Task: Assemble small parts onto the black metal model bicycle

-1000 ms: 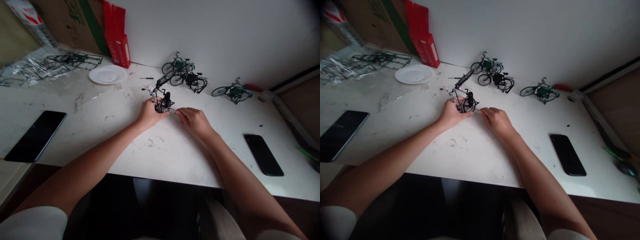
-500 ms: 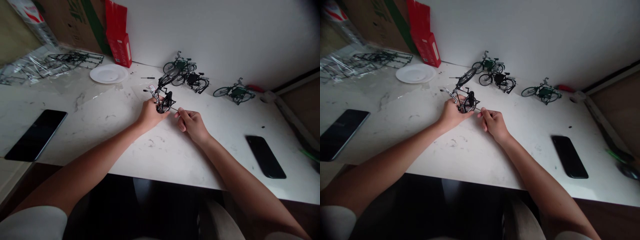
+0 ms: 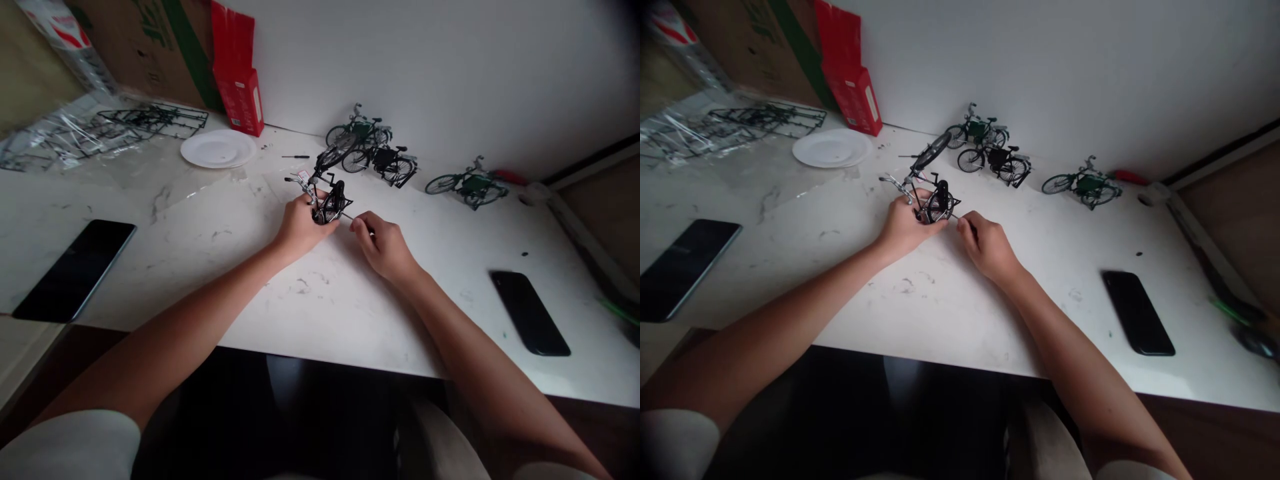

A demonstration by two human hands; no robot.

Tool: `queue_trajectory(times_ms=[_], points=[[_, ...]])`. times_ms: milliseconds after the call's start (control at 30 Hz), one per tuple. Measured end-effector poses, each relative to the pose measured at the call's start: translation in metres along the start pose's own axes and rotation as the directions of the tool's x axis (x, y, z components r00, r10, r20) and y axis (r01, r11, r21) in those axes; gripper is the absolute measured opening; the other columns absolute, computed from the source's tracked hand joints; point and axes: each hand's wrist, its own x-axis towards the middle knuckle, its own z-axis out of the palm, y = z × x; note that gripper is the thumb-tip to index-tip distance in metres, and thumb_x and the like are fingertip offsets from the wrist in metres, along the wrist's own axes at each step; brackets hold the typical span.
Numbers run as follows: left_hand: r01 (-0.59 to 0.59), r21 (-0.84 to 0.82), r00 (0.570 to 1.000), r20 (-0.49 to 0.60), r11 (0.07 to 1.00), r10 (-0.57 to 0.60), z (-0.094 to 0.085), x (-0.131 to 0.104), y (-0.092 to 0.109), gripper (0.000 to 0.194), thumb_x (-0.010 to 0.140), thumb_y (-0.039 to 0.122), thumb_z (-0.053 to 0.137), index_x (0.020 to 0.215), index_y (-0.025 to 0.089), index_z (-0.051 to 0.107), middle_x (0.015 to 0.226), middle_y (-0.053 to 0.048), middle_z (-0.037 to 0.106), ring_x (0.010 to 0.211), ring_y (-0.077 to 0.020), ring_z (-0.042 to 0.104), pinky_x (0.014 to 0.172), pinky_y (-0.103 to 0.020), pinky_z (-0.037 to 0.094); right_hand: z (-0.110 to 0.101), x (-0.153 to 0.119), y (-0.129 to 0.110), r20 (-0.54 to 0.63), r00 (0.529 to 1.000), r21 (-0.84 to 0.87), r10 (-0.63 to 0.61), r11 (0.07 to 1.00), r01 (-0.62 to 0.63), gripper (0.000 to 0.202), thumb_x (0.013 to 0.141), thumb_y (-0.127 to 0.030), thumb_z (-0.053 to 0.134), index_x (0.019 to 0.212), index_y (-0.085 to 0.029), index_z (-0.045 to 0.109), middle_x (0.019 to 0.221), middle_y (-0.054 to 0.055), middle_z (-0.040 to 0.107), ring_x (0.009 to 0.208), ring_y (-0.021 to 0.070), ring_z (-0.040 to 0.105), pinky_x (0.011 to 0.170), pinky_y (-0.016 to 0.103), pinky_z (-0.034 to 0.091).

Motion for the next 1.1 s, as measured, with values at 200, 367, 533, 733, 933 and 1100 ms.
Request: queue_trajectory(times_ms=[200,367,533,733,933,1100], points=[[-0.004,0.020,1.000,0.007,1.000,0.004,0.000,0.000,-0.004,0.035,0.073,0.017,0.089,0.103,0.020,0.072,0.093,-0.006,0.083,0.086,-0.0219,0.079,0.078,-0.033,0.061,-0.006,0.000,-0.001,0.077,0.997,0.004,0.010,1.000,-0.011,0.054,0.113,-0.059,0.041,0.110,-0.018,0.075,0.067,0.003,0.070,0.058,0.0165,0.059,0.071,0.033,0.047],[0.032,0.008,0.999,-0.020,0.999,-0.032,0.002,-0.001,-0.004,0.036,0.070,0.015,0.091,0.100,0.019,0.072,0.091,-0.006,0.083,0.082,-0.0218,0.079,0.080,-0.034,0.062,0.003,-0.005,-0.004,0.064,0.993,0.136,0.098,0.985,-0.106,0.059,0.112,-0.066,0.040,0.104,-0.018,0.074,0.055,0.000,0.064,0.049,0.0153,0.053,0.065,0.034,0.048],[0.025,0.015,0.999,-0.035,1.000,-0.025,0.002,-0.002,-0.006,0.039,0.070,0.017,0.092,0.102,0.021,0.070,0.090,-0.004,0.083,0.083,-0.0213,0.079,0.080,-0.033,0.061,0.009,-0.006,-0.008,0.059,0.984,0.272,0.167,0.946,-0.177,0.066,0.107,-0.076,0.040,0.100,-0.019,0.073,0.049,-0.001,0.059,0.045,0.0153,0.047,0.057,0.034,0.046],[0.005,0.024,1.000,-0.023,1.000,-0.004,0.001,-0.003,-0.001,0.036,0.071,0.013,0.090,0.101,0.020,0.070,0.093,-0.006,0.083,0.087,-0.0218,0.080,0.082,-0.033,0.061,0.012,-0.006,-0.011,0.059,0.972,0.383,0.227,0.894,-0.232,0.069,0.103,-0.081,0.042,0.087,-0.020,0.071,0.045,-0.002,0.055,0.044,0.0141,0.046,0.057,0.032,0.046],[0.027,0.040,1.000,0.013,0.999,-0.028,0.000,-0.002,0.002,0.037,0.074,0.015,0.089,0.107,0.017,0.073,0.095,-0.008,0.084,0.086,-0.0220,0.080,0.080,-0.031,0.061,0.015,-0.003,-0.008,0.027,0.966,0.373,0.259,0.893,-0.250,0.073,0.101,-0.083,0.043,0.089,-0.018,0.074,0.048,-0.001,0.057,0.044,0.0125,0.044,0.053,0.031,0.041],[0.076,-0.035,0.996,0.038,0.997,-0.075,0.001,0.000,-0.002,0.033,0.078,0.021,0.089,0.107,0.016,0.074,0.100,-0.011,0.084,0.089,-0.0222,0.080,0.082,-0.032,0.061,0.013,0.000,0.001,-0.011,0.972,0.354,0.234,0.910,-0.215,0.071,0.102,-0.082,0.044,0.087,-0.019,0.074,0.054,-0.001,0.057,0.050,0.0133,0.048,0.057,0.032,0.039]])
